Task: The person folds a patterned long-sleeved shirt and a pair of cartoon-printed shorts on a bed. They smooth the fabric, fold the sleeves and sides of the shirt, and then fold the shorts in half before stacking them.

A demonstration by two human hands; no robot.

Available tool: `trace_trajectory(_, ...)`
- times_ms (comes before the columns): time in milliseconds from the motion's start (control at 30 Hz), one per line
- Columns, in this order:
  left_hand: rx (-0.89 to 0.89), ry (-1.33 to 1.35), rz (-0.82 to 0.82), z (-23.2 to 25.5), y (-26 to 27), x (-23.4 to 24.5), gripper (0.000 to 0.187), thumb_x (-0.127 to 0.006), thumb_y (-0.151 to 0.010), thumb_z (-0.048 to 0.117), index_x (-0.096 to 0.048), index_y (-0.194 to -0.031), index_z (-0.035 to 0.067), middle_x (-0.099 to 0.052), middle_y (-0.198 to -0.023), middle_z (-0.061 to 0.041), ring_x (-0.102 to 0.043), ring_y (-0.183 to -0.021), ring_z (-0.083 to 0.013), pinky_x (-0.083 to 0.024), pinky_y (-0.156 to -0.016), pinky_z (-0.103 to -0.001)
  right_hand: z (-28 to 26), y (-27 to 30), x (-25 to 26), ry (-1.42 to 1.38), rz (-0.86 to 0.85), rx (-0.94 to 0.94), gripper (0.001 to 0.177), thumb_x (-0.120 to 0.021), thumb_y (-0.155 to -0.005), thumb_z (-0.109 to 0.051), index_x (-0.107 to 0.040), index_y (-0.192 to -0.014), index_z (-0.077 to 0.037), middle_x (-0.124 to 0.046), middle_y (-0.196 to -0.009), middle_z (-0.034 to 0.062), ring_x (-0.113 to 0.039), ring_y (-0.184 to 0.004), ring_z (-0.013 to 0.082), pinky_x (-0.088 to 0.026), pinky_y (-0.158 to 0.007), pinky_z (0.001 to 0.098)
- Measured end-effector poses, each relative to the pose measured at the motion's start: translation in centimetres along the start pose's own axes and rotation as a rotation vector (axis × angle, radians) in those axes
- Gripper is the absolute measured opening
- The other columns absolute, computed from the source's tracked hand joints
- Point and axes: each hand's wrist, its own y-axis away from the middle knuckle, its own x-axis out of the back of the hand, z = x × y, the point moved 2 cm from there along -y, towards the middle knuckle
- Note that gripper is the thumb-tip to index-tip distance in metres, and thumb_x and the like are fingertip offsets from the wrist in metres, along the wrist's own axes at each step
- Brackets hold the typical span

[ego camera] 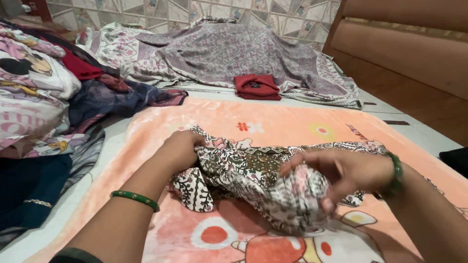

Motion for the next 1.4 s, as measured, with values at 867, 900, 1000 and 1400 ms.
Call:
trace_trajectory(867,-0.03,-0.186,0.038,-0.6,0.2,1.0,0.034,-0.061,-0.083,0.024,-0.072,-0.114,0.019,-0.073,-0.108,-0.017,-0.067,-0.104,-0.0395,-0.05,-0.094,-0.05,-4.3,7.7,-3.7,0.645,0.546,0.305,0.016,-0.078,-0.082,-0.011,-0.066,-0.093,-0.01,-0.065,-0.103,0.0085,-0.066,-0.101,0.0223,-0.058,-0.082,0.0365)
trace_trajectory(900,-0.019,-0.203,0.029,-0.9,0.0,0.8,0.034,-0.062,-0.083,0.026,-0.072,-0.115,0.018,-0.073,-0.108,-0.018,-0.067,-0.104,-0.0396,-0.05,-0.094,-0.05,-3.5,7.6,-2.3,0.391,0.539,0.252,0.014,-0.076,-0.087,-0.007,-0.065,-0.096,-0.006,-0.067,-0.1,0.0094,-0.068,-0.095,0.0214,-0.061,-0.078,0.0375)
trace_trajectory(1000,0.081,-0.007,0.061,-1.9,-0.2,0.5,0.031,-0.064,-0.084,0.027,-0.073,-0.111,0.015,-0.074,-0.107,-0.017,-0.068,-0.104,-0.0372,-0.053,-0.091,-0.047,-0.8,6.6,4.2,0.174,0.706,0.151,0.018,-0.068,-0.096,-0.006,-0.063,-0.113,-0.001,-0.073,-0.091,0.0091,-0.072,-0.086,0.0162,-0.06,-0.07,0.034)
trace_trajectory(1400,-0.074,0.001,0.264,2.0,0.7,3.0,0.034,-0.076,-0.079,0.023,-0.071,-0.108,0.007,-0.072,-0.108,-0.015,-0.066,-0.106,-0.0356,-0.051,-0.092,-0.046,17.3,4.7,14.7,0.183,1.041,-0.539,0.07,-0.079,-0.084,-0.043,-0.057,-0.146,-0.019,-0.065,-0.129,0.0121,-0.06,-0.108,0.017,-0.047,-0.087,0.0318)
